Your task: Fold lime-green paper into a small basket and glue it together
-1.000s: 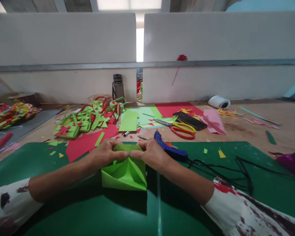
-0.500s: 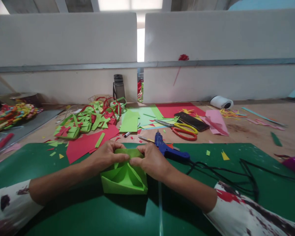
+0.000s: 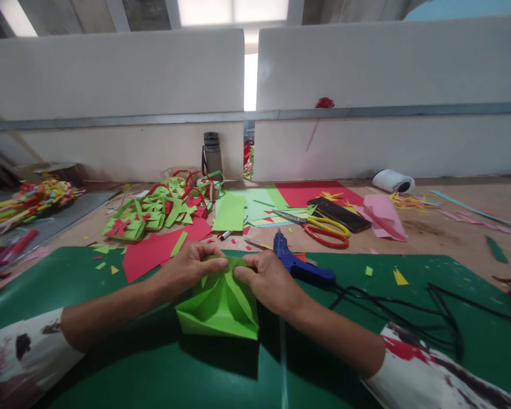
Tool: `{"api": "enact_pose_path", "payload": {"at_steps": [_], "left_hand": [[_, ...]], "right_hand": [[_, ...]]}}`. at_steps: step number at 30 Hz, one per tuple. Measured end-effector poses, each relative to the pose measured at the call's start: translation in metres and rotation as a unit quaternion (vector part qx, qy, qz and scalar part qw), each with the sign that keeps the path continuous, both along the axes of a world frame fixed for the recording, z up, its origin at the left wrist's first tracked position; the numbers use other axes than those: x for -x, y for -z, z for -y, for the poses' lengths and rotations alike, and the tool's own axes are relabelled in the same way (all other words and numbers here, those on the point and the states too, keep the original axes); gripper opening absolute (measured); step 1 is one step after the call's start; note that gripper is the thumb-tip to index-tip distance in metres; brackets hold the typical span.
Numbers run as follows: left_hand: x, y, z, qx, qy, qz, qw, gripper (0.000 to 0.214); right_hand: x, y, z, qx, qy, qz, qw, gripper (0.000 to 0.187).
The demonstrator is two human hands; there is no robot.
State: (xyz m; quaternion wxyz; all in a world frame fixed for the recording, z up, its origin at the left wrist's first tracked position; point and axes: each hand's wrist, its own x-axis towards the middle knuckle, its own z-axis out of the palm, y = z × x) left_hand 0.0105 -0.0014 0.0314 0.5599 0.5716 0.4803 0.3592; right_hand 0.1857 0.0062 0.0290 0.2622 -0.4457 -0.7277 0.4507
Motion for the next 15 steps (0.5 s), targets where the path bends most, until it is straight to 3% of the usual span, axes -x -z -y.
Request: {"api": "enact_pose_path", "payload": {"at_steps": [5,15], "left_hand": [[0.013,0.004,-0.006,0.067,0.047,0.081,0.993,0.040],[0.029,0.025,0.011,0.107,0.012,0.068,0.992,0.038]], "right_hand": [[-0.005,-0.004,-0.005,0.061,0.050,-0.064,0.995,0.023],[0.001,0.005,-0.015,0.045,0.082,-0.106,0.990,0.027]]}}
